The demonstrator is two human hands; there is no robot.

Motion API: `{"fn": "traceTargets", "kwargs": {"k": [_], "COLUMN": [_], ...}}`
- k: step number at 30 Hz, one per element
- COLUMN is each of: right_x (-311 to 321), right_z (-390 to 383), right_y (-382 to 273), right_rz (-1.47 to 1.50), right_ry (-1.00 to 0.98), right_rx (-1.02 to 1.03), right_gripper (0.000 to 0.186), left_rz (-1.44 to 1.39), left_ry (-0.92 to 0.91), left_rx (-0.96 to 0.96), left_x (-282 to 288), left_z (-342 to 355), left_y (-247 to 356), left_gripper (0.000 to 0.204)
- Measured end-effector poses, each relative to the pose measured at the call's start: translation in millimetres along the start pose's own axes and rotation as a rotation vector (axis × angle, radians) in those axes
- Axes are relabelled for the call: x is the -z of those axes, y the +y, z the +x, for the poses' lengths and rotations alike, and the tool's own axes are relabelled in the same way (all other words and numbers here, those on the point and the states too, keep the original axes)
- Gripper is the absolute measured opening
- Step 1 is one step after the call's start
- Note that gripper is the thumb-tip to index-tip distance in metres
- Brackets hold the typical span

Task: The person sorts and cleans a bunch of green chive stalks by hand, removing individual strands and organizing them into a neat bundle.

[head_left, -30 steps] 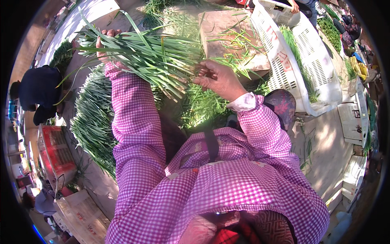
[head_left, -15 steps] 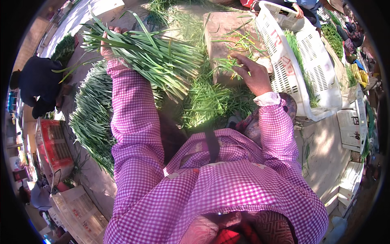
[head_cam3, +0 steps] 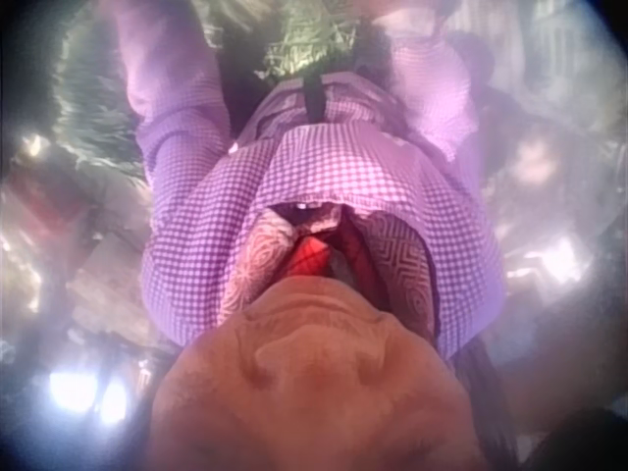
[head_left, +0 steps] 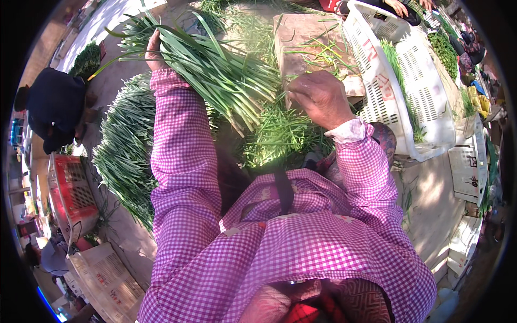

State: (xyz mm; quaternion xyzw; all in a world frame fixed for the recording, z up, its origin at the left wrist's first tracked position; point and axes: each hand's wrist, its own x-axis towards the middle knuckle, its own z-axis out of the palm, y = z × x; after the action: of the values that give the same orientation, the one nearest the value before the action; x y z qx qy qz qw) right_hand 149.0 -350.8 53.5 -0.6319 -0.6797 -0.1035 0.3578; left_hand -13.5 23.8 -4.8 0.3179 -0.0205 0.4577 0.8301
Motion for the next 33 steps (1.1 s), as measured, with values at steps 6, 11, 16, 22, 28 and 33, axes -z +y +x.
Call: {"fn": "traceTargets", "kwargs": {"k": [6,11,16,22,28,33], "right_x": [11,-1,-36,-37,-21,-7], "right_z": [-24,14,23,21,11,-34], "right_y": [13,-16,-27,-24,-20,17], "right_rz": [0.028,0.104,0.114,0.068,0.066,-0.068], "right_ry": [0.081,0.072,0.075,0.030,-0.041,-0.497], "right_rx": [-0.334,-0.088,-0.076,0.000,-0.006,-0.059], "right_gripper": [0.017,0.027,0.035,0.027,0.019,0.016], "left_rz": [0.018,0.200,0.059,0.113,0.261,0.050], "left_ry": [0.118,0.172,0.214,0.444,0.616,0.677], "left_rx": [-0.028,-0.021,0.104,0.103,0.081,0.134], "left_x": [21,-7,-74,-69,-69,-1], "left_z": [13,5,-27,-21,-18,5], "left_y": [10,-10,-20,-28,-24,2], "left_gripper": [0.021,0.017,0.012,0.014,0.011,0.014]}}
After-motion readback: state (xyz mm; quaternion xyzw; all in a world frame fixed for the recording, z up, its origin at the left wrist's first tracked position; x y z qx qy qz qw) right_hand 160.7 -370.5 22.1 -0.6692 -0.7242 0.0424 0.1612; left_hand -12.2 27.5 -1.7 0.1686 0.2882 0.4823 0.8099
